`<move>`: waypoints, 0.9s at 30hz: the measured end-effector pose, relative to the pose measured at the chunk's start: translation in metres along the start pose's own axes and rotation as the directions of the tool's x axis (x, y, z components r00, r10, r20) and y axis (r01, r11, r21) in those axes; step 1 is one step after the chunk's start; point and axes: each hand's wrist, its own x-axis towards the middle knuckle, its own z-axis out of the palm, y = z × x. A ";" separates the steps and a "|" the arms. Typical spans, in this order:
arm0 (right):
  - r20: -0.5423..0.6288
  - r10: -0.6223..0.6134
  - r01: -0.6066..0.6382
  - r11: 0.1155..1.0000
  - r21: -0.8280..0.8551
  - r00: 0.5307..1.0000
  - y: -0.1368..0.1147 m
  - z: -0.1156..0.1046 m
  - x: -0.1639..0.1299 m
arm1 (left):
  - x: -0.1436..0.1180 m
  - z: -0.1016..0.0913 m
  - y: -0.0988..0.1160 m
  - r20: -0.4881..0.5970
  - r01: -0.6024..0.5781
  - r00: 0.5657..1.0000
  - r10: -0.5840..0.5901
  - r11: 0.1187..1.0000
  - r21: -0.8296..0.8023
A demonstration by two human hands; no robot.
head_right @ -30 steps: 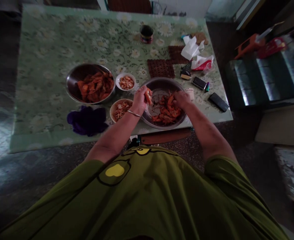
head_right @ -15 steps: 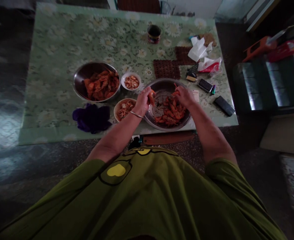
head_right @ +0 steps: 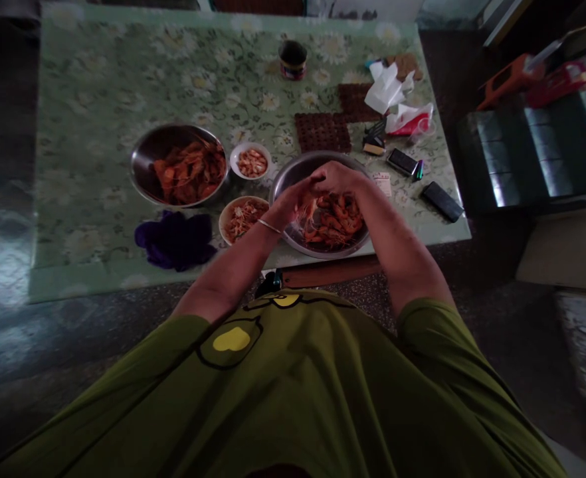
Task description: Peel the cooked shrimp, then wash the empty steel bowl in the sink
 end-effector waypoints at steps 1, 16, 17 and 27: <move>0.009 -0.006 0.006 1.000 -0.005 1.000 0.002 -0.001 0.000 | 0.000 -0.002 0.000 0.054 0.017 0.998 -0.016 1.000 -0.019; -0.266 0.404 -0.473 0.602 -0.643 0.875 0.071 0.042 -0.043 | 0.013 -0.013 -0.002 -0.109 0.004 0.994 -0.019 0.991 -0.133; -0.275 0.410 -0.479 0.570 -0.668 0.870 0.072 0.048 -0.046 | 0.014 -0.013 -0.002 -0.117 -0.002 0.993 -0.016 0.989 -0.145; 0.089 0.155 -0.095 0.876 -0.473 0.984 0.024 -0.005 -0.055 | 0.012 -0.010 0.002 -0.086 -0.086 0.994 0.072 0.981 -0.172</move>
